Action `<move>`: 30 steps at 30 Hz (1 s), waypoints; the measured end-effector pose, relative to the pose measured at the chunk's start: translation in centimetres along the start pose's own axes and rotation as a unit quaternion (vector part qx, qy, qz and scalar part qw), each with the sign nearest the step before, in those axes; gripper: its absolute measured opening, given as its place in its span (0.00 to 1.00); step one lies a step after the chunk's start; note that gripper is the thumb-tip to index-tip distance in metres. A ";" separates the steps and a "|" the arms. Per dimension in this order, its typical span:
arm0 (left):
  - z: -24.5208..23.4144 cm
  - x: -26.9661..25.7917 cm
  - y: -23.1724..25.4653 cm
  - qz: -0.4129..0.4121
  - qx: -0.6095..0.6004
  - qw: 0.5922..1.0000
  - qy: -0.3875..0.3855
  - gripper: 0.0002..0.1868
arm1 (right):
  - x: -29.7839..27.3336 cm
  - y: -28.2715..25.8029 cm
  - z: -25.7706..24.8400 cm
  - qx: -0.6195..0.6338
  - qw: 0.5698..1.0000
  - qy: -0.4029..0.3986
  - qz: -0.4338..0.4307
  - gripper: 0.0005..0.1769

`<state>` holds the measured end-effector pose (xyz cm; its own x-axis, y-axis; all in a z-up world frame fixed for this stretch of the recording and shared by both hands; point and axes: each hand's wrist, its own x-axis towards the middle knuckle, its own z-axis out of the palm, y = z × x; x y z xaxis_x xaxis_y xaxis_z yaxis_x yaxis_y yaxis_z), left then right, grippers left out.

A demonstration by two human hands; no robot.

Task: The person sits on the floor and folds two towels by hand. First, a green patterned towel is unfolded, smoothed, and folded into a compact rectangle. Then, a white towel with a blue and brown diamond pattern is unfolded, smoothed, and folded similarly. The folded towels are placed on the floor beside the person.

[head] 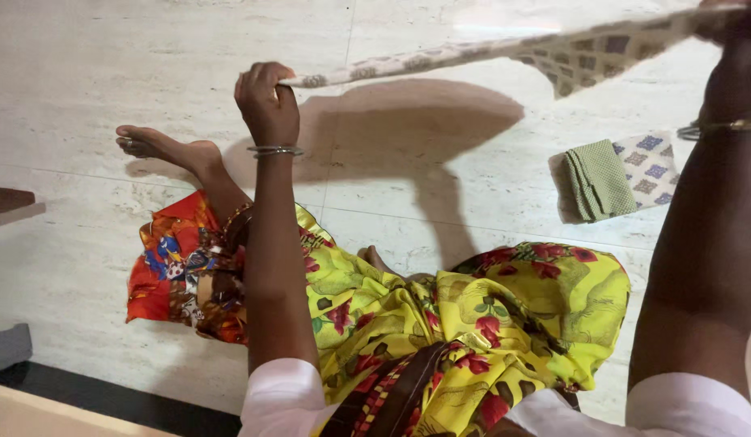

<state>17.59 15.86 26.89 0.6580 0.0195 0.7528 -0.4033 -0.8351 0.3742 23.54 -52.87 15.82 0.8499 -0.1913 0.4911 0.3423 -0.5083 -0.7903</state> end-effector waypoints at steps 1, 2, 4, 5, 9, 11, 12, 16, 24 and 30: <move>0.5 -1.9 -0.4 -0.010 -0.007 1.000 -0.019 0.11 | -2.1 -0.9 -0.8 0.046 0.999 -0.018 0.001 0.17; 1.3 -4.0 -0.8 -0.036 0.008 0.998 -0.041 0.12 | -4.9 -1.8 -1.4 0.085 0.996 -0.042 0.004 0.18; 2.8 -8.7 -1.7 -0.065 0.036 0.994 -0.082 0.12 | -10.2 -3.4 -1.4 0.082 0.993 -0.088 0.017 0.20; 3.3 -11.1 -2.2 -0.069 0.047 0.991 -0.102 0.11 | -12.4 -3.8 -0.5 0.007 0.994 -0.110 0.010 0.18; 5.0 -19.6 -3.5 -0.170 0.114 0.943 -0.263 0.11 | -19.6 -2.6 2.5 0.057 0.966 -0.193 0.161 0.19; 5.1 -22.5 -4.2 -0.231 0.125 0.900 -0.348 0.09 | -21.8 -1.1 2.6 -0.059 0.941 -0.277 0.187 0.17; 5.2 -23.5 -4.6 -0.260 0.130 0.875 -0.387 0.07 | -22.5 -0.4 2.5 -0.146 0.913 -0.332 0.188 0.20; 6.2 -26.5 -5.8 -0.216 0.092 0.934 -0.269 0.06 | -23.2 1.1 2.6 -0.241 0.879 -0.356 0.203 0.22; 13.9 -27.5 -1.5 -0.182 0.114 0.927 -0.308 0.19 | -23.8 -1.1 18.1 -0.207 0.930 -0.282 0.107 0.31; 18.2 -27.9 4.1 -0.199 0.150 0.852 -0.460 0.36 | -30.5 -4.6 33.0 -0.234 0.889 -0.395 0.000 0.35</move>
<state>9.12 1.89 -2.45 0.9803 0.0108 -0.1973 0.0592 -0.9687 0.2410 9.31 -17.00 -7.65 0.9291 0.3643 -0.0642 0.2961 -0.8365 -0.4611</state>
